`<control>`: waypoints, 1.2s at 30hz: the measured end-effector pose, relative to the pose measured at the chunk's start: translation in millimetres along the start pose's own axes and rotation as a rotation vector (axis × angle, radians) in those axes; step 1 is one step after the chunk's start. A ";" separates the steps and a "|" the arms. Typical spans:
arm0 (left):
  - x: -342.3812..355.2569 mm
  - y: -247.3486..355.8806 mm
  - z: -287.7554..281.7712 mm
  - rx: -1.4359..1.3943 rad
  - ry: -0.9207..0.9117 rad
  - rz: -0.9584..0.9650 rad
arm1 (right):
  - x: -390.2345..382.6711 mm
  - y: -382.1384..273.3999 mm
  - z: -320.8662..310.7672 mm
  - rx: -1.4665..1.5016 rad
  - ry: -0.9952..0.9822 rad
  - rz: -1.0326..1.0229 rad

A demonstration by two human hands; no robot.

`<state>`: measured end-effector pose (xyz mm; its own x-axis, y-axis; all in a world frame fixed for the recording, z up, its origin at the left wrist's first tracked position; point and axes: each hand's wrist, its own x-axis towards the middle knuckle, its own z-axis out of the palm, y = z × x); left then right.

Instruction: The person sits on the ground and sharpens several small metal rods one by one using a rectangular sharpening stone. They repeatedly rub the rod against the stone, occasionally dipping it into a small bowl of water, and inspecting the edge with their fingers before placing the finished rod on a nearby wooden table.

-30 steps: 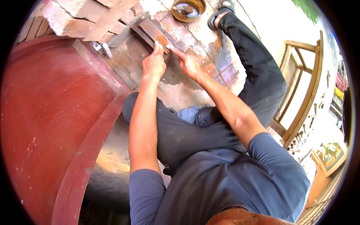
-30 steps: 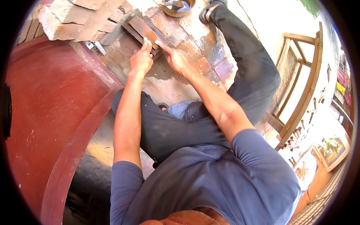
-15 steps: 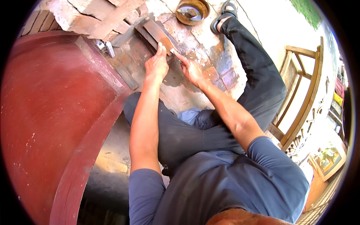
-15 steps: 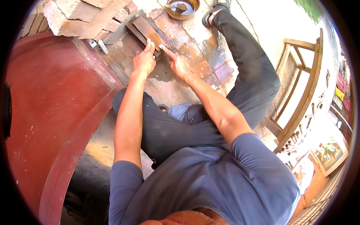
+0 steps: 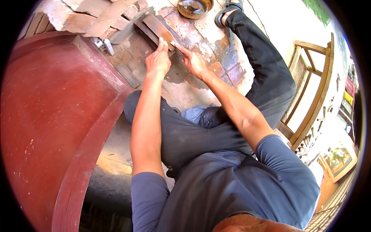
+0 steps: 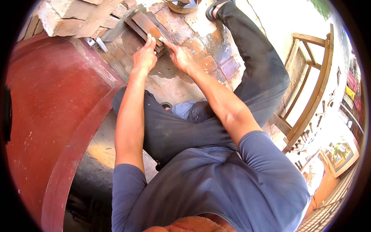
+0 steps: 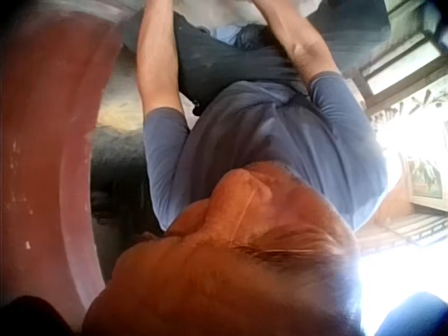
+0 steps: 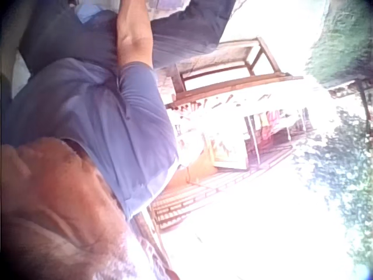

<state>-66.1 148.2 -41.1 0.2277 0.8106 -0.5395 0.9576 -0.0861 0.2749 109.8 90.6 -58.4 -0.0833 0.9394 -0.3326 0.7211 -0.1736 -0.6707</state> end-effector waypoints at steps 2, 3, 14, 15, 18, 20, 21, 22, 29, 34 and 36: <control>2.6 0.1 0.0 0.007 -0.014 0.000 | -11.7 5.9 2.0 0.047 0.010 0.038; 2.7 1.3 1.4 -0.002 -0.009 -0.001 | -11.6 7.7 3.2 0.029 0.036 0.012; 1.8 0.2 -0.2 -0.020 0.008 0.016 | 4.7 7.7 7.6 -0.086 0.068 -0.046; 4.4 -2.6 -4.1 -0.030 0.044 0.016 | 17.1 6.2 8.9 -0.105 0.090 -0.095; -2.7 2.1 0.5 -0.001 -0.011 -0.002 | -4.9 1.4 7.5 -0.178 -0.021 -0.006; 1.0 4.5 -0.6 0.041 -0.056 -0.009 | -8.5 13.1 12.1 -0.283 -0.065 -0.006; 3.2 5.2 -2.6 0.015 -0.033 -0.013 | -3.4 10.2 9.7 -0.300 -0.054 -0.012; 2.3 2.5 0.0 -0.010 -0.026 -0.016 | 0.8 3.9 10.5 -0.311 -0.054 -0.006; 6.8 1.8 -1.8 0.016 0.017 0.003 | -2.2 1.5 -2.2 -0.235 -0.058 -0.015; 4.6 -3.9 1.6 -0.019 0.028 0.011 | 3.4 -4.6 -0.8 -0.273 -0.056 0.009; -0.4 2.4 1.9 0.006 0.004 -0.016 | -6.5 -6.7 -4.8 -0.243 -0.105 0.034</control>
<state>-63.5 146.6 -41.8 0.2119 0.8143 -0.5404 0.9622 -0.0769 0.2614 108.9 87.0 -48.5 -0.1177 0.8964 -0.4274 0.8676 -0.1166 -0.4835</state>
